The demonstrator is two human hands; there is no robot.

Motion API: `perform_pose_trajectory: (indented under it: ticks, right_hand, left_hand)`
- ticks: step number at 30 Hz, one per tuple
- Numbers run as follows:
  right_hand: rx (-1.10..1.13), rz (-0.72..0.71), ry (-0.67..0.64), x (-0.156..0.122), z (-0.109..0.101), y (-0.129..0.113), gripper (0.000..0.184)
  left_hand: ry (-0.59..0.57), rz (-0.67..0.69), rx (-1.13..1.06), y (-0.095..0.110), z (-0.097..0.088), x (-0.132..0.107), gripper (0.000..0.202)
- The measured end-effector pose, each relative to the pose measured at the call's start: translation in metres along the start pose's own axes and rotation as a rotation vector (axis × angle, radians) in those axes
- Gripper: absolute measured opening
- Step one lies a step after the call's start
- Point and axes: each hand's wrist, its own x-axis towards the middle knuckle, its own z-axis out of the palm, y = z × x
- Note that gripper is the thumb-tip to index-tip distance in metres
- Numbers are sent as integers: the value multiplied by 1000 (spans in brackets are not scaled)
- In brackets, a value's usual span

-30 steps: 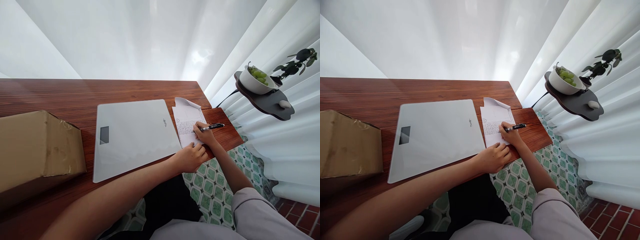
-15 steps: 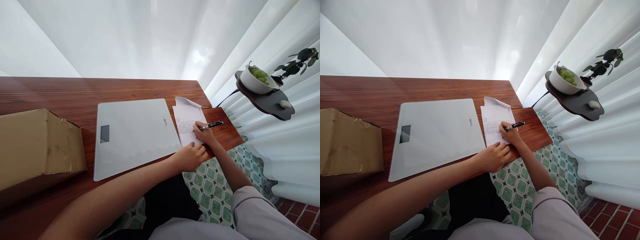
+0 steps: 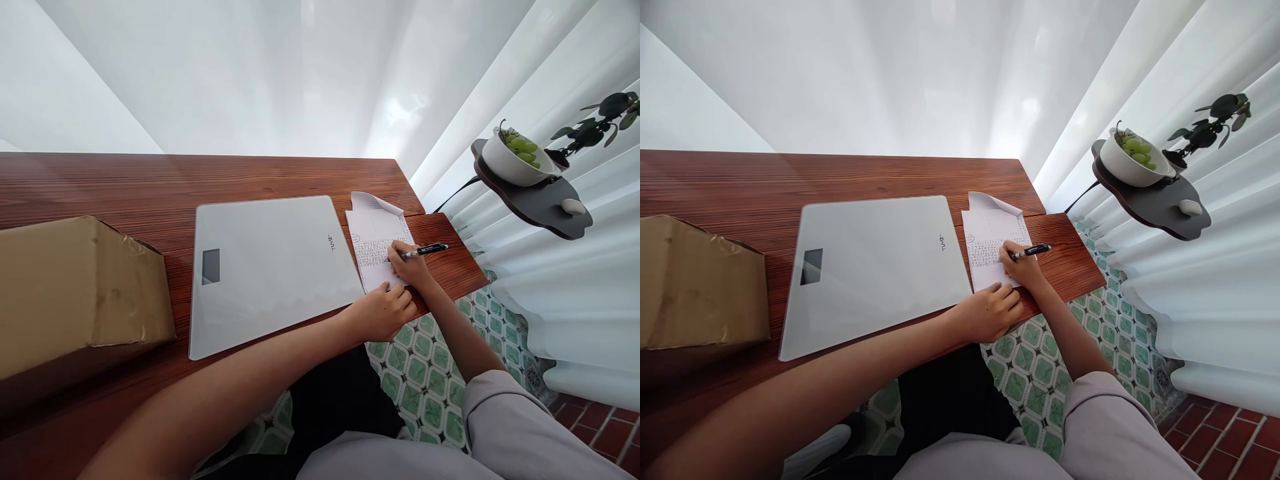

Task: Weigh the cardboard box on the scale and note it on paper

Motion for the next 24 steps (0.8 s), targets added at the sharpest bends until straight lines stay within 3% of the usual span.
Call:
perform_pose_trajectory:
  ticks: [24]
  right_hand:
    - [40, 23, 8, -1, 0, 0, 34]
  left_hand:
    - [-6, 0, -1, 1, 2, 0, 22]
